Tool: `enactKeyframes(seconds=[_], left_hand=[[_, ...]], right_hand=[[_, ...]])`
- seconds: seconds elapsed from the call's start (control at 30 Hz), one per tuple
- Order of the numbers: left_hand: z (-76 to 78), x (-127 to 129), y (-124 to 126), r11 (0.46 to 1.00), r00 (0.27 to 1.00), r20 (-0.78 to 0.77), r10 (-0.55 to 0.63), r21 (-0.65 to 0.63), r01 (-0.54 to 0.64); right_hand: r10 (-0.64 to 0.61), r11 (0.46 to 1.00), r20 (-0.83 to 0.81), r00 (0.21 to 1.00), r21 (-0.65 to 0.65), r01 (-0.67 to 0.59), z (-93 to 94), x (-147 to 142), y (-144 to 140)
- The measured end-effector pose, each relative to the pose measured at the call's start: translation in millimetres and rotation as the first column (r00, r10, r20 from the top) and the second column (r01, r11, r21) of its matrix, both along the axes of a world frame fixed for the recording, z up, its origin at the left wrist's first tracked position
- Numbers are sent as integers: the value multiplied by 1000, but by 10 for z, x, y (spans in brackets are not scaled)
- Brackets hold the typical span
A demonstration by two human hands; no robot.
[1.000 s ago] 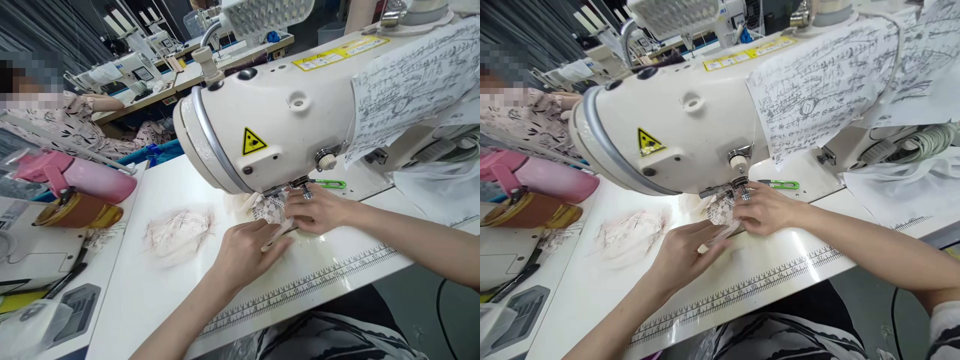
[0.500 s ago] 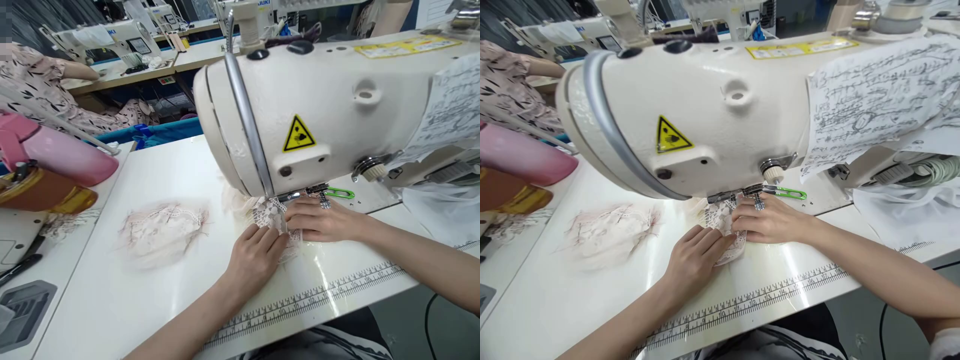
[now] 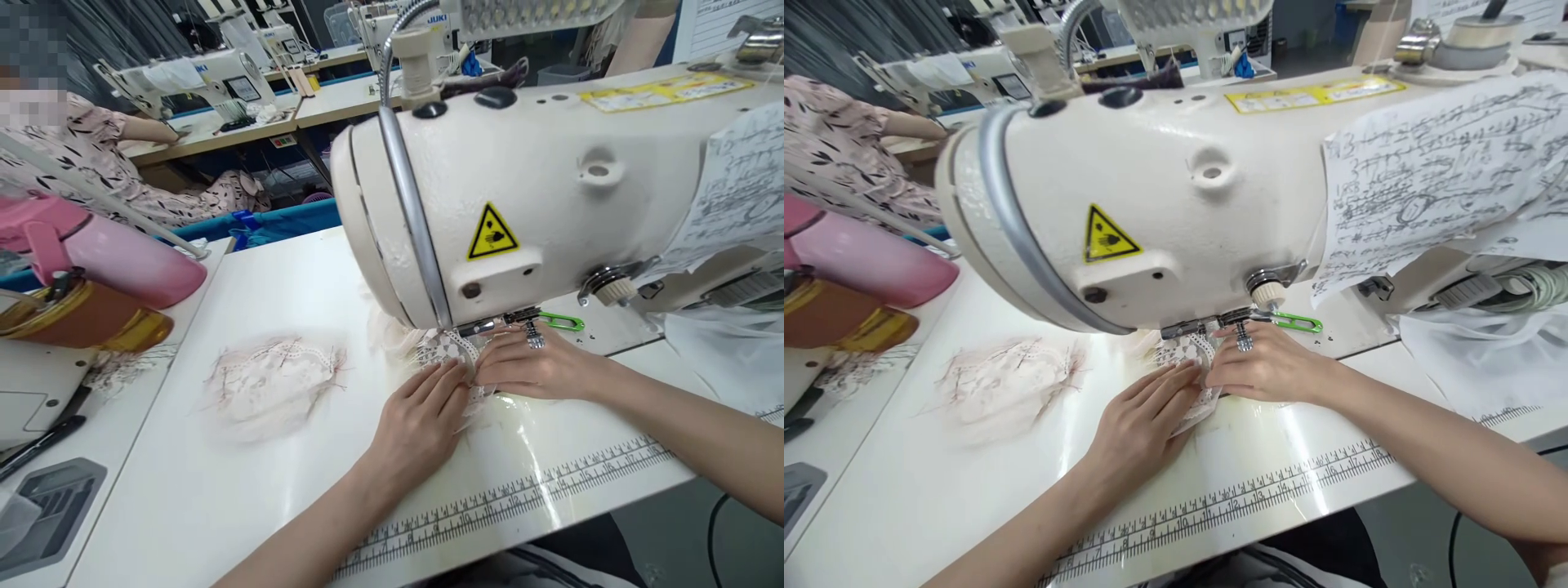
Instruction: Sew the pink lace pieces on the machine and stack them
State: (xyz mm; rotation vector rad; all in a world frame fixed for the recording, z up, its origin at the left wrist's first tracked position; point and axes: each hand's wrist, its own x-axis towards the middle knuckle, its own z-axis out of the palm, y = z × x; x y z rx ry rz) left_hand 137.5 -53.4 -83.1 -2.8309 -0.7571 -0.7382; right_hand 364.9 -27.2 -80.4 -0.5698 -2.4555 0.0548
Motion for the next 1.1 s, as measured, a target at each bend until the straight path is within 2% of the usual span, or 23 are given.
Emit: enactKeyframes(seconds=[0.13,0.33,0.57,0.8,0.93,1.1], left_hand=[[-21,0,-14,998,999,-15,33,-48,-33],[-6,25,-8,997,998,-11,57,-47,-57],[-10,59,4,996,998,28,52,-68,-50],[-1,58,3,996,999,10,53,-73,-52],[3,29,-12,989,993,-2,120,-85,-119],[-21,-13,-3,974,981,-18,193,-114,-194]], right_hand=[[9,1000,-28,1000,-14,-9,-33,3,11],[-25,999,-24,999,-48,24,-52,9,19],[-112,988,9,994,103,111,-3,20,22],[-58,995,-9,998,77,59,-9,-20,1],[-58,989,-45,997,130,64,-9,-104,-45],[-43,995,3,999,85,42,-97,-173,-45]])
